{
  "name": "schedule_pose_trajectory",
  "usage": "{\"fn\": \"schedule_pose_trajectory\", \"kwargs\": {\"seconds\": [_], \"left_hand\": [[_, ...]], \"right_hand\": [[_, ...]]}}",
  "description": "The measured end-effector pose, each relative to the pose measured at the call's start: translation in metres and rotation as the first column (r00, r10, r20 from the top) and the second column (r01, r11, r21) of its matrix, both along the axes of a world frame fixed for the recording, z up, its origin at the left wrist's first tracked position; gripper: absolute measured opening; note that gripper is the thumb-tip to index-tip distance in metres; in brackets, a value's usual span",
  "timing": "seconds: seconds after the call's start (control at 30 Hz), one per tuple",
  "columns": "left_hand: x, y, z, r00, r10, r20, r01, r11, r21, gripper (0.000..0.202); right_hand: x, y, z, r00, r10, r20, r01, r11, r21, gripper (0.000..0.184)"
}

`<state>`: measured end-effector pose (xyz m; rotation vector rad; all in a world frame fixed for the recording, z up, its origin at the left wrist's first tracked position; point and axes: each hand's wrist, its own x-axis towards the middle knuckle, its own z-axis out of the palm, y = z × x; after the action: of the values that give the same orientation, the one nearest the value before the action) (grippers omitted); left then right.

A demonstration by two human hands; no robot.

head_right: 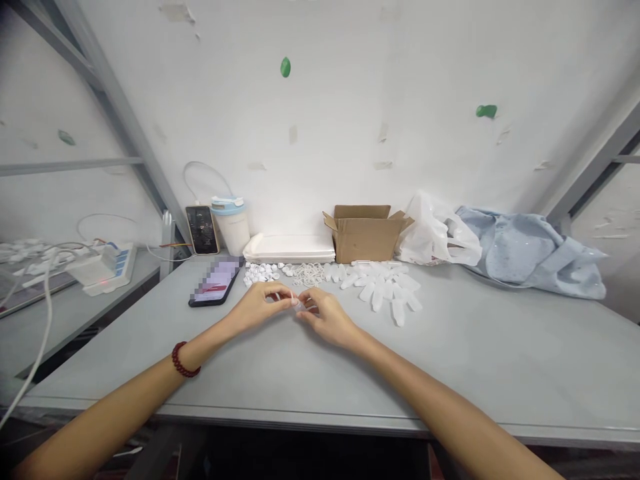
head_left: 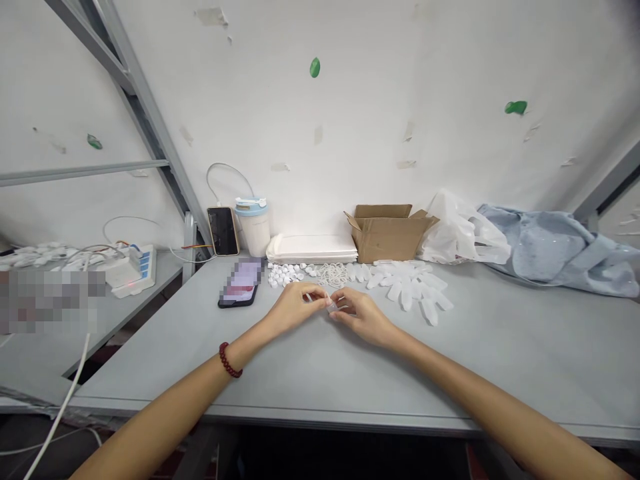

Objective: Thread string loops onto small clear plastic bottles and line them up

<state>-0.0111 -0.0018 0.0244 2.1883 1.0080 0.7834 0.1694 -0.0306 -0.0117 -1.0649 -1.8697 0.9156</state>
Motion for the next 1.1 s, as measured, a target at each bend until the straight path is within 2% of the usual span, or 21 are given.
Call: {"fn": "schedule_pose_trajectory", "kwargs": {"seconds": [0.13,0.23,0.33,0.47,0.53,0.6,0.67,0.73,0.83,0.9,0.97,1.03,1.1], "left_hand": [[0.000,0.000,-0.001,1.000,-0.005,-0.004,0.005,0.999,-0.044,0.018],[0.000,0.000,-0.003,1.000,0.001,-0.011,-0.002,0.998,-0.058,0.021],[0.000,0.001,-0.006,1.000,0.007,-0.025,-0.008,0.999,-0.045,0.024],[0.002,0.001,-0.012,0.998,0.010,-0.061,-0.011,1.000,-0.015,0.028],[0.003,0.000,-0.012,0.998,0.003,-0.069,-0.005,1.000,-0.024,0.027],[0.002,0.000,-0.010,0.999,0.005,-0.054,-0.007,0.999,-0.037,0.022],[0.001,0.000,-0.007,0.999,0.037,-0.039,-0.038,0.999,-0.027,0.018],[-0.001,0.000,-0.005,0.994,0.103,-0.033,-0.102,0.994,0.034,0.024],[-0.004,-0.001,-0.005,0.986,0.163,-0.012,-0.156,0.958,0.239,0.032],[-0.003,-0.004,-0.006,0.995,0.094,-0.025,-0.075,0.909,0.410,0.028],[-0.002,-0.007,-0.007,0.996,-0.010,-0.089,0.056,0.842,0.536,0.027],[0.000,-0.011,-0.008,0.982,-0.065,-0.179,0.161,0.785,0.598,0.032],[0.002,-0.014,-0.009,0.964,-0.071,-0.256,0.223,0.745,0.629,0.038]], "right_hand": [[0.000,0.001,-0.001,0.999,0.006,-0.053,-0.008,0.999,-0.036,0.019],[-0.001,0.002,-0.002,0.999,0.015,-0.040,-0.015,1.000,-0.009,0.017],[-0.001,0.002,-0.003,0.999,0.002,0.032,-0.003,0.998,0.061,0.015],[0.000,0.001,-0.004,0.976,-0.056,0.213,0.009,0.977,0.213,0.014],[0.000,0.000,-0.004,0.969,-0.074,0.238,0.012,0.968,0.252,0.013],[0.000,0.000,-0.002,0.975,-0.096,0.200,0.047,0.971,0.236,0.012],[0.001,0.000,0.000,0.986,-0.121,0.116,0.105,0.985,0.137,0.014],[0.001,0.001,0.002,0.989,-0.147,0.005,0.147,0.989,-0.008,0.019],[0.002,0.002,0.004,0.970,-0.192,-0.149,0.168,0.973,-0.158,0.027],[0.001,0.003,0.005,0.953,-0.216,-0.211,0.174,0.964,-0.201,0.028],[0.001,0.003,0.005,0.938,-0.228,-0.262,0.165,0.956,-0.241,0.029],[0.000,0.003,0.006,0.924,-0.222,-0.312,0.135,0.952,-0.276,0.029],[-0.001,0.002,0.007,0.916,-0.203,-0.345,0.100,0.951,-0.293,0.028]]}}
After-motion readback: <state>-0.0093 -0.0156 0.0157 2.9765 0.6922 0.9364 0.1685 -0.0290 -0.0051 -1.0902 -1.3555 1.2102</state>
